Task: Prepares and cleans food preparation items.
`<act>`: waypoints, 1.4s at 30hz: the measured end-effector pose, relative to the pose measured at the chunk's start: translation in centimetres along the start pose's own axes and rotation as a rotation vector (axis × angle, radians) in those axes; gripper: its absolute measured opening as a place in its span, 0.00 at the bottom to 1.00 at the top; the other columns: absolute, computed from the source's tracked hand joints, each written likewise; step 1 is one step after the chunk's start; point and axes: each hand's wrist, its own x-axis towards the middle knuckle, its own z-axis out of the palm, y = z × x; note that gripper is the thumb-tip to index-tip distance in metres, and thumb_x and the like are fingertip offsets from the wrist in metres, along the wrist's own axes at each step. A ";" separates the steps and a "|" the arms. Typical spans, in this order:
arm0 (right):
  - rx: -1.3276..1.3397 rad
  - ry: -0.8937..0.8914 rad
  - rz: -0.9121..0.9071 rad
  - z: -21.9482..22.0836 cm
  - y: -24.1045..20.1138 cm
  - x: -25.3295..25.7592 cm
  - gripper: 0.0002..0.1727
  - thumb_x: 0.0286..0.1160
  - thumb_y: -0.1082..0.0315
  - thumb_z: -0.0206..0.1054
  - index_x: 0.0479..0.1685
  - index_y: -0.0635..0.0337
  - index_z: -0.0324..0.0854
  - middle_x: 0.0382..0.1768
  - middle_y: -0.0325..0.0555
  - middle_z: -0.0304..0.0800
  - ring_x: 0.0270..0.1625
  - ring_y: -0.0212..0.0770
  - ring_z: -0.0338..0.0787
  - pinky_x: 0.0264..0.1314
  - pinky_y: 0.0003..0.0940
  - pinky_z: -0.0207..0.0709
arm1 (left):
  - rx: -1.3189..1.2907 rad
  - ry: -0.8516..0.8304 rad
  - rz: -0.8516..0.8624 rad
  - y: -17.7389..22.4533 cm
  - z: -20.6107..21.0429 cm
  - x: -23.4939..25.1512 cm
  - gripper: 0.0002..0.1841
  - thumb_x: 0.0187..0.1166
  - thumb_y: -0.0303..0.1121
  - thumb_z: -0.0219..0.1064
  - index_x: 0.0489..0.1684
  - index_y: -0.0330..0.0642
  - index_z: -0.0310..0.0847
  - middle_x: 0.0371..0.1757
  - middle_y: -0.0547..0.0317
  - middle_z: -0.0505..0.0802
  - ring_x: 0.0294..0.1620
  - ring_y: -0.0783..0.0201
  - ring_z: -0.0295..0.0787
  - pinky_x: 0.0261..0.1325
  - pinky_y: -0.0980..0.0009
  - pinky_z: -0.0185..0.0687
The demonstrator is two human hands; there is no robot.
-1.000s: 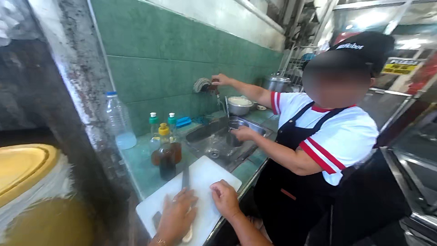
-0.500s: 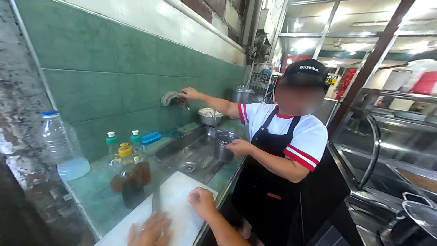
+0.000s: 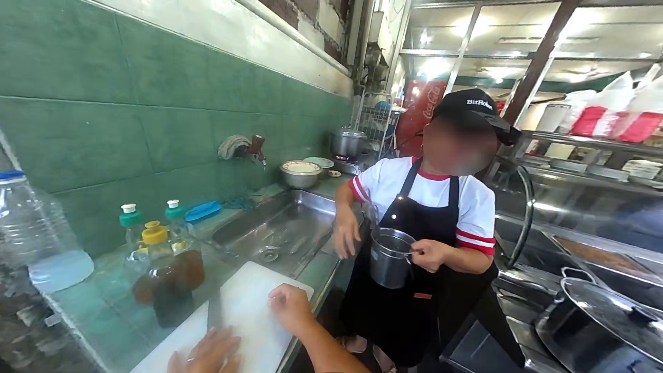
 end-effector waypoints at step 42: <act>0.292 -0.043 0.257 -0.7 -1.3 0.5 0.17 0.90 0.61 0.61 0.62 0.67 0.81 0.41 0.50 0.89 0.37 0.37 0.91 0.43 0.31 0.88 | 0.000 -0.018 -0.114 1.2 -0.2 -0.3 0.19 0.81 0.44 0.61 0.64 0.55 0.90 0.79 0.62 0.85 0.91 0.52 0.62 0.88 0.25 0.25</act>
